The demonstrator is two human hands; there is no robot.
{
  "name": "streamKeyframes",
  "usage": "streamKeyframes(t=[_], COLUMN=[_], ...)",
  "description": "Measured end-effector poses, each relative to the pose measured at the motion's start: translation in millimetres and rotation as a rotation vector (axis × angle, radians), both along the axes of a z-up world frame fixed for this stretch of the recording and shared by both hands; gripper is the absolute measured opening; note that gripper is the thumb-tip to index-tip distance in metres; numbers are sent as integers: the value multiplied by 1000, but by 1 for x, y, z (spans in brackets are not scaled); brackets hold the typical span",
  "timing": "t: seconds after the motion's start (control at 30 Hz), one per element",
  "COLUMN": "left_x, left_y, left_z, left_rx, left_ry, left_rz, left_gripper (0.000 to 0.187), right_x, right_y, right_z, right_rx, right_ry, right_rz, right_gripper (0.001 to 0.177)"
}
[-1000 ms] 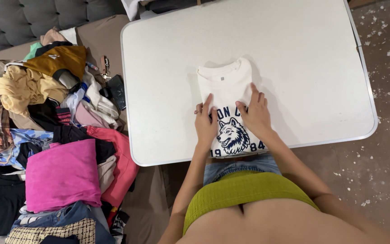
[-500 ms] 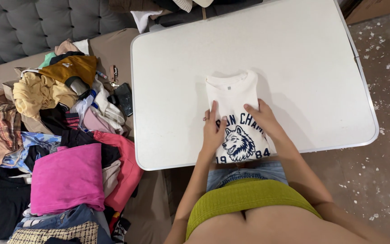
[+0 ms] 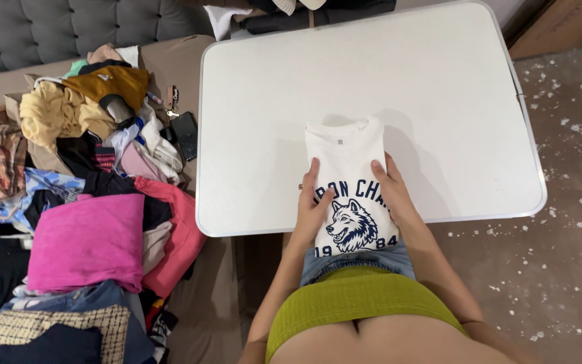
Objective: The person is folding various items of clothing including t-shirts and a polo shirt on a white table.
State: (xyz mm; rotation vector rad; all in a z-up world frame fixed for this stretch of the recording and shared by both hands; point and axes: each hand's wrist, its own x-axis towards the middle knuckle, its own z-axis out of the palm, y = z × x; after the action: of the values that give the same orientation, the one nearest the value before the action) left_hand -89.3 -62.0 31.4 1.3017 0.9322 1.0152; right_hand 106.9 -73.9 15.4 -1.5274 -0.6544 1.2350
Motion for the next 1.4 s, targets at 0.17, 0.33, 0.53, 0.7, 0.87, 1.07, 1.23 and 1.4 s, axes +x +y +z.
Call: streamKeyframes(t=[0.17, 0.33, 0.53, 0.7, 0.87, 1.07, 1.23, 1.4], left_x=[-2, 1, 4, 12, 27, 34, 29, 30], left_y=[-13, -23, -27, -11, 11, 64, 113, 166], left_z=[6, 9, -15, -9, 28, 30, 64, 100], left_rx=[50, 11, 2, -320, -526, -130, 189, 272], left_ry=[-33, 39, -42, -366, -228, -272, -236, -302], left_rz=[1, 40, 110, 79, 111, 2, -60, -77], left_gripper=[73, 74, 59, 61, 73, 74, 73, 74], right_x=[1, 3, 5, 9, 20, 35, 33, 34], right_y=[-13, -21, -26, -22, -3, 41, 85, 140], right_z=[-2, 2, -8, -7, 6, 30, 81, 122], right_rx=[71, 128, 164, 172, 167, 220, 329, 418], right_ry=[41, 70, 119, 144, 113, 69, 38, -56], right_rz=[-63, -91, -68, -73, -100, -137, -124, -65], right_gripper=[57, 54, 53, 53, 53, 53, 56, 58])
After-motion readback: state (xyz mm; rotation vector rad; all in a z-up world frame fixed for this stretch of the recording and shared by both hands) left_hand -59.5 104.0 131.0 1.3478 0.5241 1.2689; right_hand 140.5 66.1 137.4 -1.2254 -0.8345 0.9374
